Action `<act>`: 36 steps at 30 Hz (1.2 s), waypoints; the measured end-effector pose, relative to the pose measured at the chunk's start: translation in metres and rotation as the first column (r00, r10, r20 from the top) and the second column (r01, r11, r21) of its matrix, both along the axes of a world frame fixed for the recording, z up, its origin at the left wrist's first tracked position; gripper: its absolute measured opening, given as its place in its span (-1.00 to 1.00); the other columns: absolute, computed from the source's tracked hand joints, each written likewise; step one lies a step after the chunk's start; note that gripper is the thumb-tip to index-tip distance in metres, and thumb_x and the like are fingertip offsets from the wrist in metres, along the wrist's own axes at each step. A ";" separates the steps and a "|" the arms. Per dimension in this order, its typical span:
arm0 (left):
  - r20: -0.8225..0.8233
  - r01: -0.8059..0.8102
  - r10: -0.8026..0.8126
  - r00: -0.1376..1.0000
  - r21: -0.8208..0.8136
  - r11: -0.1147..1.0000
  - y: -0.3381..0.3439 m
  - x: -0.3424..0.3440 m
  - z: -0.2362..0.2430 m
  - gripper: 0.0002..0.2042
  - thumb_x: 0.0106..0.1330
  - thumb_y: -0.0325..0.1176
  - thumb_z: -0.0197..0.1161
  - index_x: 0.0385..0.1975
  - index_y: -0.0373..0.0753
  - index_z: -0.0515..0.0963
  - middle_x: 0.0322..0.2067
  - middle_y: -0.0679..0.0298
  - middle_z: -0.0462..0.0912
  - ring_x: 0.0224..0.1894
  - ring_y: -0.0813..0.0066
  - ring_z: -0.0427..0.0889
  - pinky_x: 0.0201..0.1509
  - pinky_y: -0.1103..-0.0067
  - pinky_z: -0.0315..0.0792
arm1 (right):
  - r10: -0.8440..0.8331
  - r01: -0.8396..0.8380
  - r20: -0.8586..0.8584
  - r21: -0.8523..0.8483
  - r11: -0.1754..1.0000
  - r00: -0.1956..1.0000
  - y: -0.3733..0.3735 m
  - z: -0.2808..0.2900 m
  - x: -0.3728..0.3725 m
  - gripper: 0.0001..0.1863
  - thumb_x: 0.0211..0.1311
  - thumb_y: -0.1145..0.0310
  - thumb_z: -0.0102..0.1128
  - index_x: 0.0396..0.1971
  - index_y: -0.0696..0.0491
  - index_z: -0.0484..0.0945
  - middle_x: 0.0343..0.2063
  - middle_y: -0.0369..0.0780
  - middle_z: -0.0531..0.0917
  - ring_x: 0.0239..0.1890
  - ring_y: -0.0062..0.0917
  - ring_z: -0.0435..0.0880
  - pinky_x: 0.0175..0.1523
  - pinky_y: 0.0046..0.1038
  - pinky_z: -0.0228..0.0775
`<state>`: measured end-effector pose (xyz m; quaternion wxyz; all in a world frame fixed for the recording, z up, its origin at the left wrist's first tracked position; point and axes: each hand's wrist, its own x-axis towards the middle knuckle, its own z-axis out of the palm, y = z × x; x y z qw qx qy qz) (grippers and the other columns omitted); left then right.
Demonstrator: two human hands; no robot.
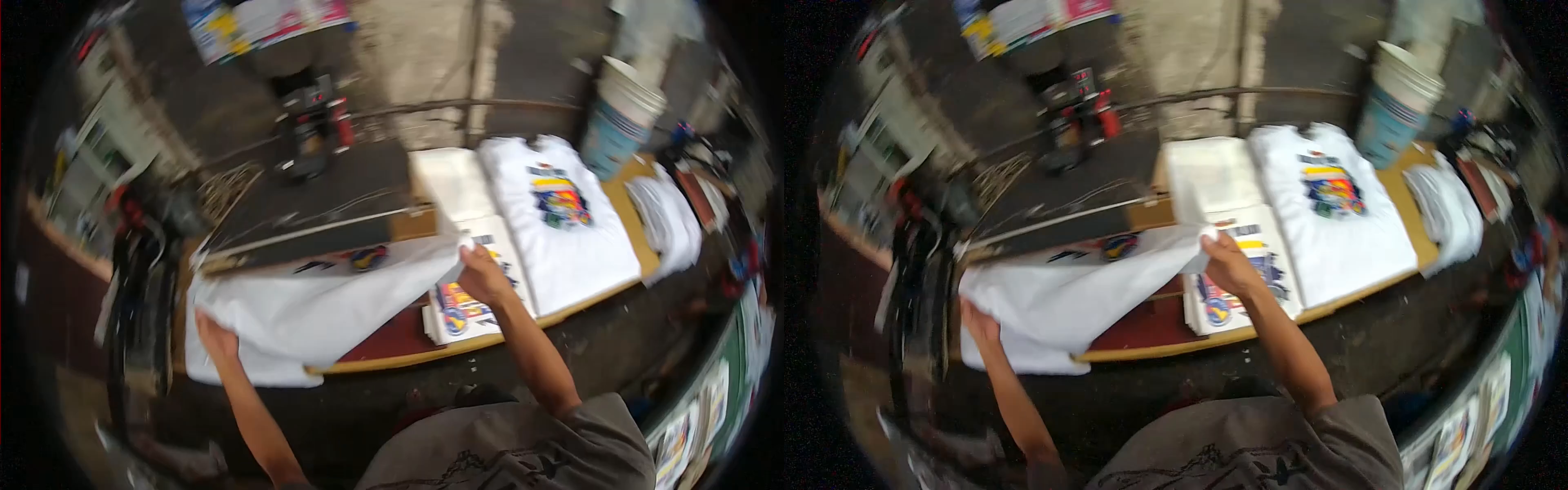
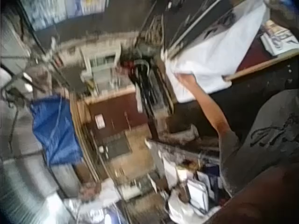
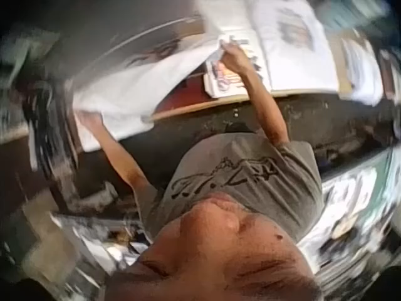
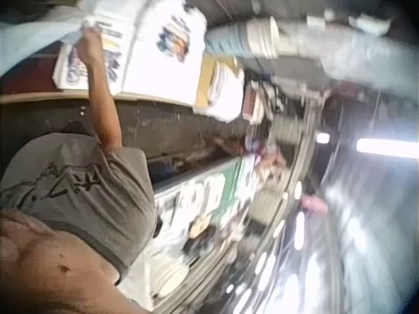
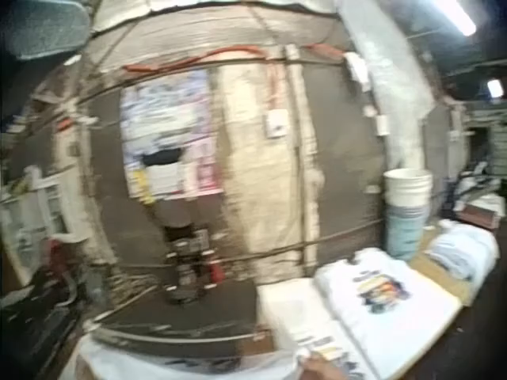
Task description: The recorder is using a heat press machine to apply graphic transfers onto white t-shirts.
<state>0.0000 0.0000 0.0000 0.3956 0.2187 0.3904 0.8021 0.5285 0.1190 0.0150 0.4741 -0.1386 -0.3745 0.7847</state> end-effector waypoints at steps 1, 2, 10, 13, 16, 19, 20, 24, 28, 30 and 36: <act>0.040 -0.037 0.038 0.998 -0.032 0.999 0.002 0.026 -0.001 -0.51 0.39 -0.25 -0.04 0.29 -0.23 0.16 0.26 0.11 0.26 0.25 0.16 0.33 0.29 0.24 0.26 | -0.093 0.093 -0.015 -0.029 0.995 0.996 -0.003 -0.001 0.013 -0.51 0.33 0.26 0.09 0.19 0.14 0.31 0.11 -0.20 0.50 0.17 -0.44 0.45 0.24 -0.25 0.28; 0.061 -0.072 0.087 0.994 -0.212 0.975 0.007 0.077 0.019 -0.56 0.41 -0.30 -0.09 0.28 -0.21 0.19 0.24 0.09 0.28 0.25 0.17 0.32 0.29 0.23 0.29 | -0.203 0.201 -0.046 -0.046 0.979 0.978 -0.013 0.017 0.028 -0.59 0.33 0.27 0.09 0.11 0.12 0.39 0.04 -0.22 0.55 0.10 -0.47 0.50 0.22 -0.29 0.29; 0.111 0.602 -0.615 0.780 0.135 0.787 -0.013 0.384 0.009 -0.39 0.17 -0.26 0.39 0.17 -0.24 0.24 0.08 0.21 0.44 0.13 0.29 0.44 0.22 0.31 0.36 | -0.850 0.849 -0.095 0.171 0.500 0.519 -0.062 0.097 0.313 -0.58 0.42 0.07 -0.10 -0.05 0.12 0.47 -0.17 -0.21 0.62 -0.14 -0.48 0.61 0.05 -0.36 0.46; -0.019 0.464 -0.480 0.877 0.293 0.836 0.023 0.430 0.038 -0.51 0.19 -0.28 0.37 0.03 -0.22 0.29 -0.10 0.25 0.51 0.01 0.35 0.50 0.12 0.37 0.43 | -0.899 0.891 -0.027 0.154 0.427 0.436 -0.057 0.133 0.391 -0.68 0.37 0.15 0.02 -0.15 0.11 0.51 -0.27 -0.25 0.64 -0.28 -0.58 0.64 -0.12 -0.50 0.53; -0.210 0.294 -0.244 0.947 0.252 0.922 0.065 0.466 0.077 -0.50 0.22 -0.43 0.28 0.10 -0.20 0.19 -0.27 0.17 0.52 -0.27 0.43 0.58 -0.11 0.49 0.52 | -0.952 0.801 0.198 0.515 0.304 0.234 -0.024 0.167 0.447 -0.74 0.24 0.26 0.19 -0.20 0.12 0.48 -0.39 -0.32 0.60 -0.35 -0.68 0.61 -0.25 -0.61 0.49; -0.352 0.168 -0.078 0.933 0.232 0.958 0.106 0.523 0.113 -0.55 0.17 -0.60 0.25 0.08 -0.30 0.31 -0.22 0.18 0.55 -0.25 0.45 0.59 -0.07 0.51 0.52 | -0.971 0.778 0.232 0.600 0.187 0.054 0.028 0.171 0.523 -0.63 0.14 0.34 0.30 -0.09 0.16 0.46 -0.33 -0.28 0.60 -0.33 -0.65 0.61 -0.23 -0.63 0.49; -0.424 0.074 0.023 0.905 0.212 0.974 0.124 0.532 0.120 -0.63 0.19 -0.59 0.24 0.01 -0.34 0.37 -0.18 0.17 0.55 -0.21 0.43 0.59 -0.05 0.50 0.51 | -0.987 0.801 0.136 0.580 0.151 0.087 0.048 0.178 0.536 -0.58 0.11 0.39 0.31 -0.03 0.18 0.46 -0.30 -0.25 0.60 -0.30 -0.62 0.61 -0.21 -0.62 0.49; -0.475 0.139 -0.068 0.877 0.116 0.983 0.213 0.590 0.162 -0.68 0.20 -0.63 0.20 -0.02 -0.44 0.47 -0.08 0.11 0.54 -0.07 0.39 0.56 0.06 0.50 0.45 | -0.916 0.769 0.131 0.506 0.390 0.378 0.135 0.186 0.601 -0.48 0.09 0.51 0.30 0.10 0.23 0.43 -0.11 -0.11 0.57 -0.16 -0.50 0.60 -0.07 -0.55 0.48; -0.370 0.366 -0.386 0.845 -0.126 0.922 0.322 0.619 0.145 -0.56 0.21 -0.66 0.17 0.12 -0.51 0.35 -0.03 0.06 0.51 -0.01 0.33 0.53 0.10 0.51 0.41 | -0.790 0.678 0.372 0.408 0.611 0.488 0.222 0.170 0.641 -0.47 0.09 0.55 0.27 0.12 0.25 0.42 0.01 -0.04 0.52 -0.08 -0.44 0.58 0.01 -0.49 0.46; -0.310 0.380 -0.441 0.842 -0.237 0.894 0.357 0.618 0.139 -0.56 0.20 -0.67 0.17 0.12 -0.52 0.33 -0.03 0.05 0.51 -0.01 0.32 0.52 0.11 0.51 0.41 | -0.721 0.669 0.461 0.307 0.677 0.518 0.276 0.154 0.660 -0.47 0.10 0.56 0.25 0.13 0.25 0.41 0.04 -0.01 0.50 0.00 -0.40 0.54 0.05 -0.46 0.43; -0.314 0.290 -0.260 0.913 0.053 0.955 0.329 0.675 0.187 -0.53 0.21 -0.68 0.15 0.17 -0.47 0.31 0.06 -0.01 0.47 0.06 0.29 0.51 0.16 0.50 0.39 | -0.794 0.662 0.166 0.468 0.585 0.585 0.255 0.197 0.695 -0.46 0.13 0.56 0.23 0.16 0.24 0.38 0.03 -0.06 0.51 0.05 -0.47 0.51 0.11 -0.50 0.38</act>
